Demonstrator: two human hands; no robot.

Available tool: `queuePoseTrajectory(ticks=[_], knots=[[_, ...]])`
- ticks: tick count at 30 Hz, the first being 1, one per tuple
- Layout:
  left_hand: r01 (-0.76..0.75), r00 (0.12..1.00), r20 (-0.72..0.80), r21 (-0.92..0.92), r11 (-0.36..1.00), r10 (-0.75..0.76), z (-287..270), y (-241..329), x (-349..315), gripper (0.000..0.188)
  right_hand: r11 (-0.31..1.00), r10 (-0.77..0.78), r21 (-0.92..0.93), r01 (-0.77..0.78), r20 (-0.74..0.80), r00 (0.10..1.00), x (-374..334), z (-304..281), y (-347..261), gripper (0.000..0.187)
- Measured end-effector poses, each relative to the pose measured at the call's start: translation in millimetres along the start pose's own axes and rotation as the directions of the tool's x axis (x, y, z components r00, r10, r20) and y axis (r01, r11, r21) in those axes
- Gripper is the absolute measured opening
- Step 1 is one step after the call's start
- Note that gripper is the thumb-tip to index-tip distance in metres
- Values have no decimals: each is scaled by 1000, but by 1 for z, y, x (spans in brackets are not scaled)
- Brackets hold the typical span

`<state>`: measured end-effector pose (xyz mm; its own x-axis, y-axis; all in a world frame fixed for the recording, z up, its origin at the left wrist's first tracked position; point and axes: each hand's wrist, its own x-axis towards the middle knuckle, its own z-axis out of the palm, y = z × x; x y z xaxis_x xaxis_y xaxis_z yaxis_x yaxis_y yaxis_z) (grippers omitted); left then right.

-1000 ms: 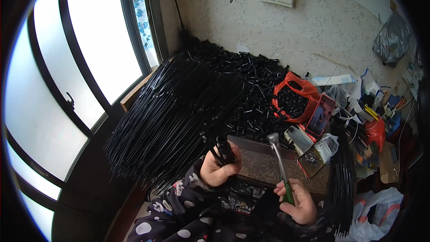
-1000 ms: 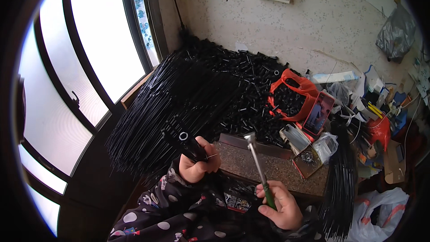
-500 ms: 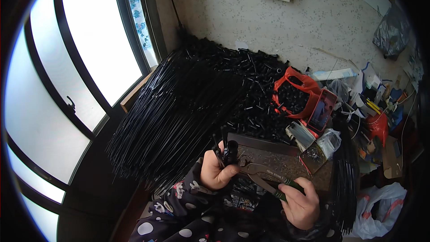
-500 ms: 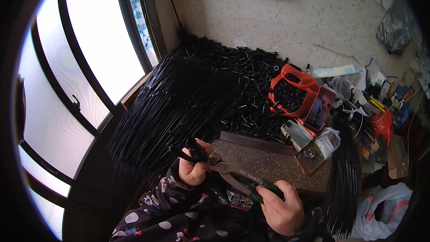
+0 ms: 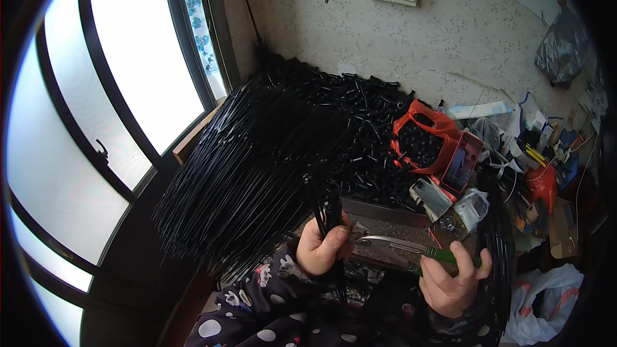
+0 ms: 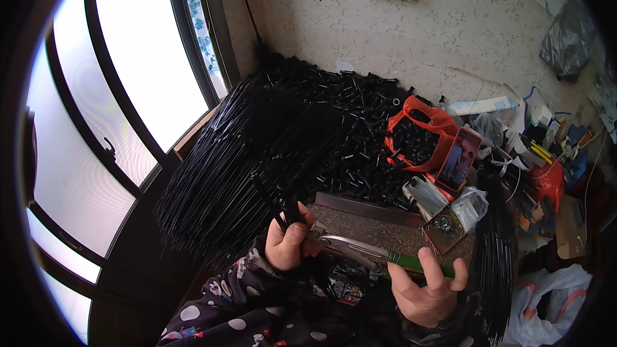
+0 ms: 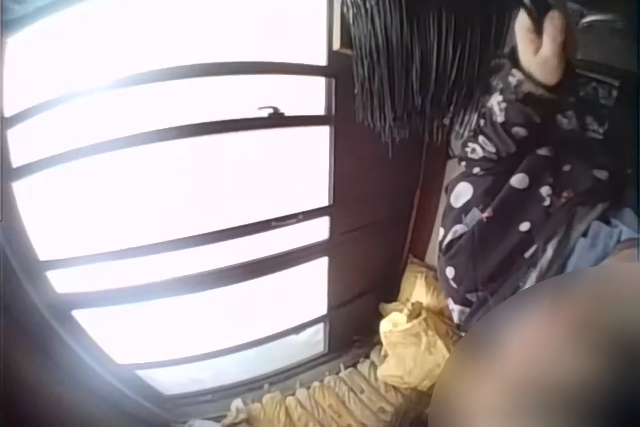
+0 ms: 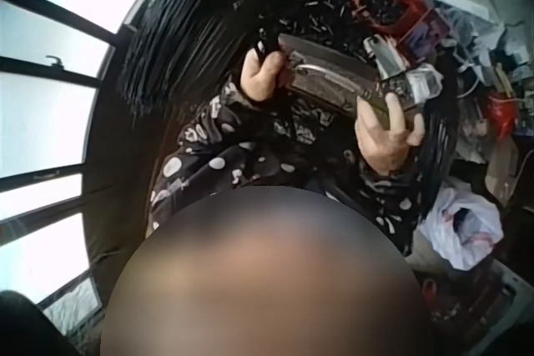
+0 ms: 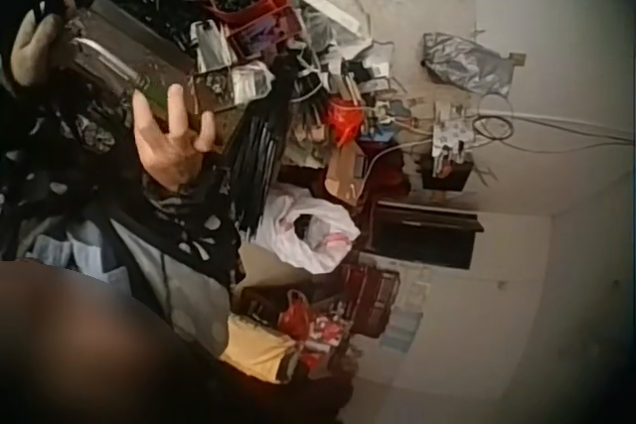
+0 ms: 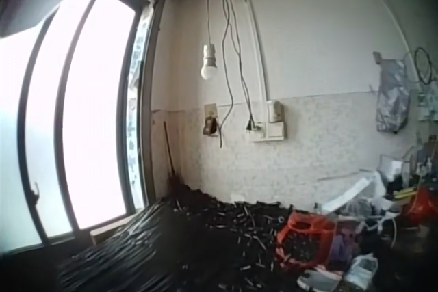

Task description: The person is assembling and processing bundles of long black rods using manual tools at a manufacturing workstation.

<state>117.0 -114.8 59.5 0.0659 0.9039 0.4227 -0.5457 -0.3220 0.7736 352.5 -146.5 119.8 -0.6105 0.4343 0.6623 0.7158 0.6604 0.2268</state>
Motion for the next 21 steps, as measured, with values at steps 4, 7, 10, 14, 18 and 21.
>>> queuePoseTrajectory(ticks=[4, 7, 10, 14, 18, 21], knots=[[-46, 995, -86, 130, 990, 57, 8, 8, 1, 23, 819, 228, 511, -259, 124, 966, -13, 14, 2, 16], [-72, 990, -107, 168, 983, 90, 14, 13, 5, 30, -280, 66, 740, -611, 650, 757, -42, 39, 2, 22], [-74, 993, -76, 145, 987, 86, 16, 10, 10, 44, -572, -163, 472, -670, 736, 657, -49, 55, 0, 24], [131, 987, 101, -21, 991, -128, 17, 9, 13, 30, -397, -343, 374, -838, 786, 514, -46, 65, -22, 28], [-25, 998, 57, 269, 963, 10, 15, 19, 17, 27, 496, 468, 685, -533, 306, 829, -16, 51, -22, 29], [38, 999, -44, 261, 964, -28, 7, 22, 15, 22, 492, 204, 765, -416, 363, 909, -24, 44, -7, 38]])
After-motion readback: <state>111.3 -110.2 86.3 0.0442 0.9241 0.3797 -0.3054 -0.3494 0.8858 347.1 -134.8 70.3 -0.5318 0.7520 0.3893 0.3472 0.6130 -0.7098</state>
